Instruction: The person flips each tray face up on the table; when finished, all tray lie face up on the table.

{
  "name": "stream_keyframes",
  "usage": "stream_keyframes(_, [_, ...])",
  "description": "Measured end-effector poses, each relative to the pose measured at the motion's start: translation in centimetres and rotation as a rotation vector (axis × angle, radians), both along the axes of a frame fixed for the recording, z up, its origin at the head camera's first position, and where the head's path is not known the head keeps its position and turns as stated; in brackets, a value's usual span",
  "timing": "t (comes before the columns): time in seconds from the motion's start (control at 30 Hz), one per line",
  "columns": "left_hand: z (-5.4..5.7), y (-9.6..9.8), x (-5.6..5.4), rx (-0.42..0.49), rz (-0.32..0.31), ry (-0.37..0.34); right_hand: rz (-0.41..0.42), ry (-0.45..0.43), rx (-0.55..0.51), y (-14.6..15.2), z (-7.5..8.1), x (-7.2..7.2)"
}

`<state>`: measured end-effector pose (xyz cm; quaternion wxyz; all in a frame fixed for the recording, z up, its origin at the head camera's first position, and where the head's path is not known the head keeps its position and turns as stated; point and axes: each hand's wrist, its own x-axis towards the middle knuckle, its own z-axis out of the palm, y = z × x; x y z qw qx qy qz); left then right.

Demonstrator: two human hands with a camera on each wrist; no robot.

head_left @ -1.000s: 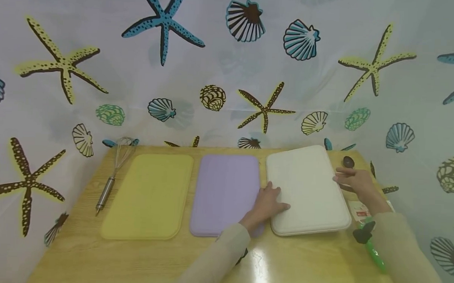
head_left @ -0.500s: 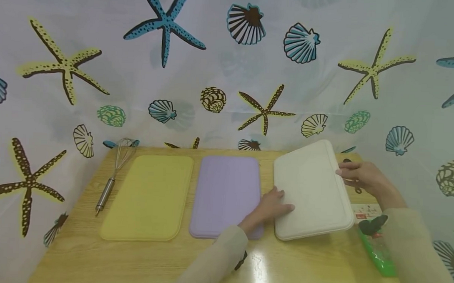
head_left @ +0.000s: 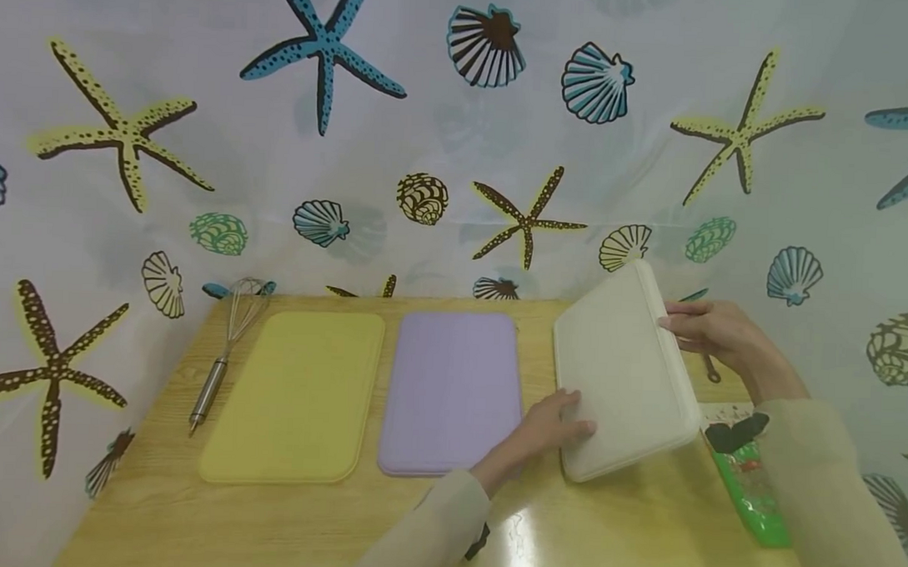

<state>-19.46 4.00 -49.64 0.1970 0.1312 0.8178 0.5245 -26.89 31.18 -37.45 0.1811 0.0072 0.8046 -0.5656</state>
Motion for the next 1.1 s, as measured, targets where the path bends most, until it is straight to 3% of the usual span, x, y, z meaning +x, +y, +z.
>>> stream_keyframes(0.23, [1.4,0.5,1.2,0.024,-0.016,0.061,-0.004,-0.006,-0.018,-1.6,1.1,0.0])
stream_keyframes(0.33, [2.5,1.0,1.7,0.064,-0.011,0.05,-0.02,-0.007,-0.036,-2.0,1.5,0.0])
stream_keyframes(0.7, [6.5,1.5,3.0,0.334,-0.027,-0.101,-0.012,0.008,-0.037,-4.3,2.1,-0.1])
stream_keyframes(0.93, [9.4,1.5,3.0,0.334,0.064,-0.154,-0.006,-0.005,-0.045,-6.0,2.7,-0.2])
stream_keyframes(1.1, [10.6,1.0,2.8,0.342,0.082,-0.198,-0.024,-0.011,-0.062,-7.7,2.9,-0.4])
